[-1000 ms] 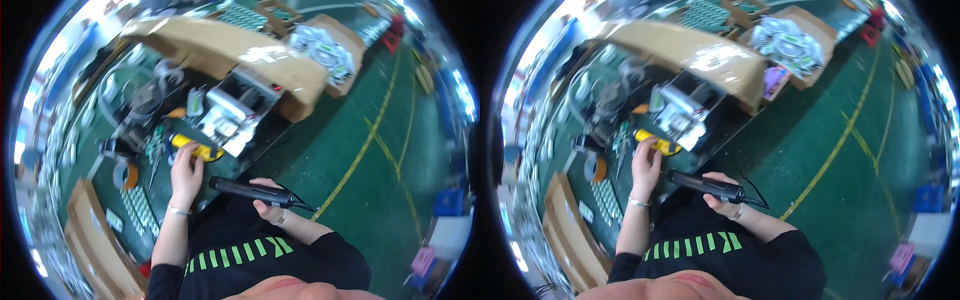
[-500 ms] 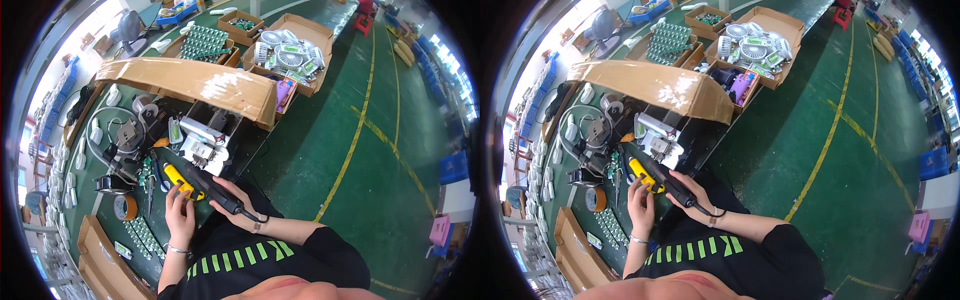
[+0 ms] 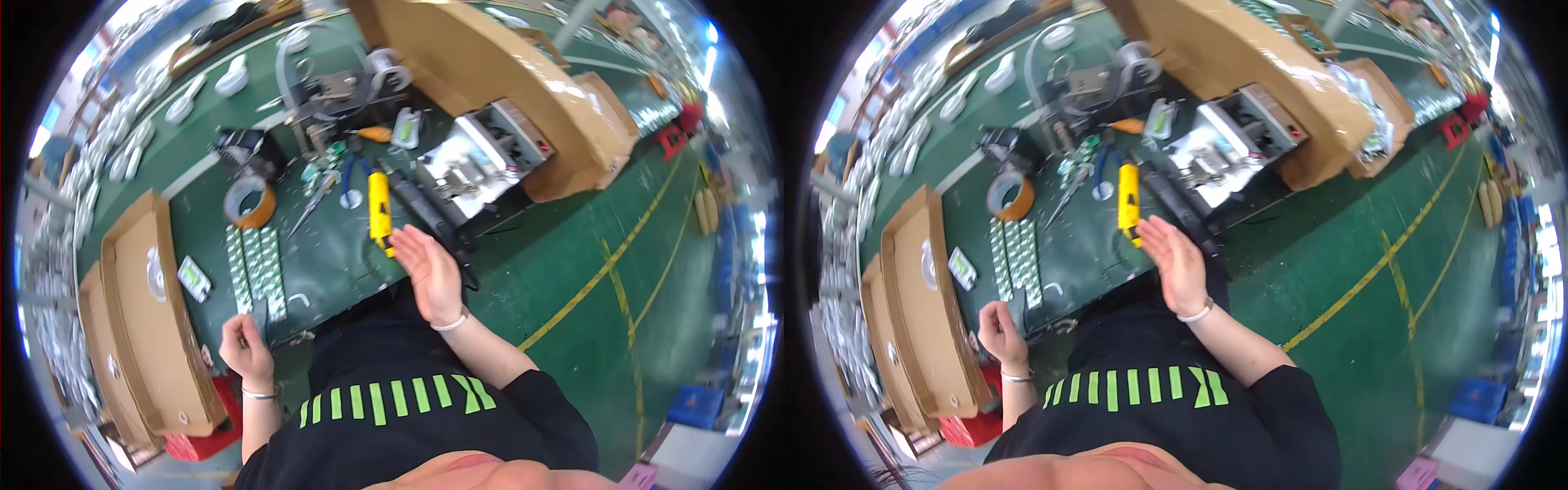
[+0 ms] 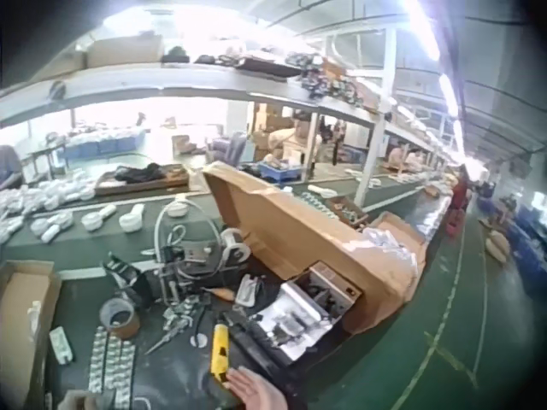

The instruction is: Assembling handheld fans and processing PCB strips at an industrial assembly station.

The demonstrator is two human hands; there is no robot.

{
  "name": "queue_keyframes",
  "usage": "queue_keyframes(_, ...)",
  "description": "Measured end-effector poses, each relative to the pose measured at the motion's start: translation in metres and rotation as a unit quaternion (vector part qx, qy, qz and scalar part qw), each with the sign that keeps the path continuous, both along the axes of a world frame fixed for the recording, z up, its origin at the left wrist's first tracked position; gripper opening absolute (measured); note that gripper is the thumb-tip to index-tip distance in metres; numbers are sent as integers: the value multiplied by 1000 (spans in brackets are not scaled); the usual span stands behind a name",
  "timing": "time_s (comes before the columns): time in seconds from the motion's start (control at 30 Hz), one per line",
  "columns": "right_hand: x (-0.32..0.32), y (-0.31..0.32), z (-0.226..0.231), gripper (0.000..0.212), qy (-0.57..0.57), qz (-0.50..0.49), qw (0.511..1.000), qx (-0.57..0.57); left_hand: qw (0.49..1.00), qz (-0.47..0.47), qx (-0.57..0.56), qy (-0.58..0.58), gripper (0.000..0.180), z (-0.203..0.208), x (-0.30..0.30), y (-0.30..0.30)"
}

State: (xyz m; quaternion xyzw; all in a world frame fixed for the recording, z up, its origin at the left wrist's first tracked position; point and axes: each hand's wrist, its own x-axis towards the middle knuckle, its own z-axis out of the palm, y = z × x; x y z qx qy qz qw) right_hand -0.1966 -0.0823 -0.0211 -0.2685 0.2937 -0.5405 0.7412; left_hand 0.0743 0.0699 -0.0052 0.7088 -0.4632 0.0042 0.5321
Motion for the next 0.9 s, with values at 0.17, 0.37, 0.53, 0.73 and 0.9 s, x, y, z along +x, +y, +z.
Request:
queue_keyframes(0.17,1,12,-11,16,420,-51,830,-363,996,80,-27,28,8,-24,41,40)
queue_keyframes(0.37,9,-7,0,17,602,-102,665,-430,996,83,-21,21,6,-41,38,35)
queue_keyframes(0.53,29,-2,6,14,567,-86,728,-375,995,66,20,75,4,-32,41,25)
queue_keyframes(0.73,94,12,24,23,537,81,700,-463,997,33,68,-12,7,-25,45,25)
queue_keyframes(0.9,132,-5,23,23,539,78,693,-473,996,-1,84,-20,7,-20,50,20)
